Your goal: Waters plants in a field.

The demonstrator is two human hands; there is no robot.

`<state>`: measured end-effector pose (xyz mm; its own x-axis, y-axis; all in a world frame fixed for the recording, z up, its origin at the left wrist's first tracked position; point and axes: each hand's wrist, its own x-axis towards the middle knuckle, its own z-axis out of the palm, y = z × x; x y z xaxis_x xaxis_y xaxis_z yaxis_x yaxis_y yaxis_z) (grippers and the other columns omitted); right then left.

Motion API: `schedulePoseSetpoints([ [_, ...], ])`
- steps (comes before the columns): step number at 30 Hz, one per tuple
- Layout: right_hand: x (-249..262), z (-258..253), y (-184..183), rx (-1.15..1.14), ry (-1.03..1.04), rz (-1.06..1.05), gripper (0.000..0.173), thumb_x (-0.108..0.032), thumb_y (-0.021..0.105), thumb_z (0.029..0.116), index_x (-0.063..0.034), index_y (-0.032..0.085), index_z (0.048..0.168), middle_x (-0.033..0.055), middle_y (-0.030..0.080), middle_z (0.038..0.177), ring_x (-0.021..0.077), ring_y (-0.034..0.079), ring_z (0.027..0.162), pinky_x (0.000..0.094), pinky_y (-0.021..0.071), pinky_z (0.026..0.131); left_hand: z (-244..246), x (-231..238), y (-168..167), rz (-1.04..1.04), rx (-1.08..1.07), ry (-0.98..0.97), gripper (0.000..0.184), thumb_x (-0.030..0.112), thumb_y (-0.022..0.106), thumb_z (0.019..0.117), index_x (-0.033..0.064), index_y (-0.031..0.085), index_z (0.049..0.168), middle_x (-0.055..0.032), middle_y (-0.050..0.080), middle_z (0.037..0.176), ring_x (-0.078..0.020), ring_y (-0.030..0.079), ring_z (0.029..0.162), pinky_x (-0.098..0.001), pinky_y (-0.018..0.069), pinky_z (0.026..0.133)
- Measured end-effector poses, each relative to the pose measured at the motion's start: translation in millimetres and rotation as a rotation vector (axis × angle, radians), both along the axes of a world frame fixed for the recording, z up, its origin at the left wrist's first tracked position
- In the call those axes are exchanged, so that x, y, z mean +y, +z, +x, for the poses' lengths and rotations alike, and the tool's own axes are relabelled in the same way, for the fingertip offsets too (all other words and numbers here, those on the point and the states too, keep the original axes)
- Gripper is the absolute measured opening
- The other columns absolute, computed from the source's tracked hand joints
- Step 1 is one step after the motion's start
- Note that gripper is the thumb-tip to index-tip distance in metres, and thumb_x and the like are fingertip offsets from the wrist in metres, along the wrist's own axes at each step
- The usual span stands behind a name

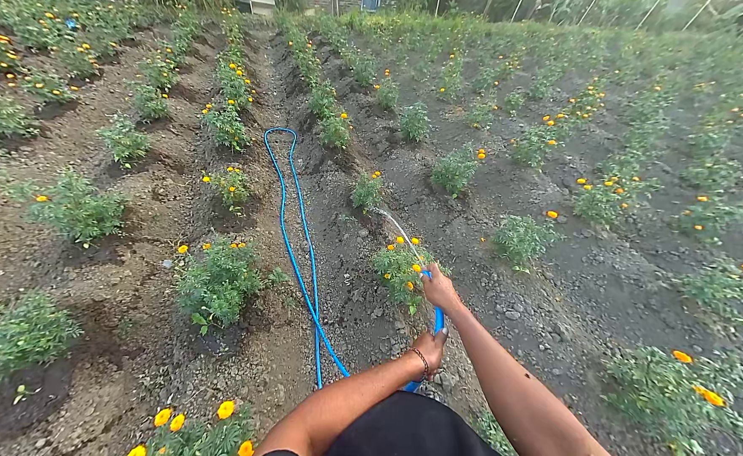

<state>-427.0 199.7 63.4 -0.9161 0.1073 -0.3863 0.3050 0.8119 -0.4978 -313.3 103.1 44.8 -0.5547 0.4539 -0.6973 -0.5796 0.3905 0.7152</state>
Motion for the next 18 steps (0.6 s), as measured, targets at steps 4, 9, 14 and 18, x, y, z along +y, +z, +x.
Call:
schedulePoseSetpoints([
  [4,3,2,1,-0.003,-0.006,0.002,0.036,-0.022,0.042,0.1114,-0.0055,0.047,0.144,0.0242,0.067,0.118,0.0381,0.068,0.11,0.053,0.0519,0.096,0,1,-2,-0.008,0.009,-0.027,0.065,0.057,0.015,0.1099,0.0042,0.053,0.103,-0.0029,0.048,0.069,-0.0165,0.048,0.053,-0.0329,0.0472,0.055],
  [9,7,2,-4,-0.039,-0.003,0.018,0.037,-0.023,0.042,0.1115,-0.0066,0.046,0.145,0.0243,0.067,0.12,0.0386,0.067,0.112,0.0542,0.0517,0.096,0,4,-3,-0.012,0.007,-0.035,0.065,0.057,0.015,0.1099,0.005,0.053,0.101,-0.0027,0.047,0.069,-0.0166,0.048,0.053,-0.0332,0.047,0.055],
  [14,10,1,-6,-0.057,-0.002,0.021,0.037,-0.023,0.041,0.1117,-0.0069,0.046,0.145,0.0244,0.066,0.121,0.0389,0.067,0.113,0.0544,0.0514,0.097,0,6,-1,-0.013,-0.007,-0.035,0.064,0.057,0.016,0.1099,0.0047,0.052,0.103,-0.0024,0.046,0.069,-0.0164,0.047,0.052,-0.0326,0.0469,0.054],
  [18,11,0,-7,-0.072,0.004,0.03,0.038,-0.023,0.041,0.1117,-0.0066,0.046,0.145,0.0243,0.066,0.122,0.0384,0.066,0.113,0.0544,0.0511,0.097,0,8,-2,-0.008,-0.01,-0.035,0.064,0.057,0.016,0.1099,0.0052,0.052,0.101,-0.002,0.047,0.068,-0.0158,0.047,0.052,-0.0322,0.0465,0.053],
])
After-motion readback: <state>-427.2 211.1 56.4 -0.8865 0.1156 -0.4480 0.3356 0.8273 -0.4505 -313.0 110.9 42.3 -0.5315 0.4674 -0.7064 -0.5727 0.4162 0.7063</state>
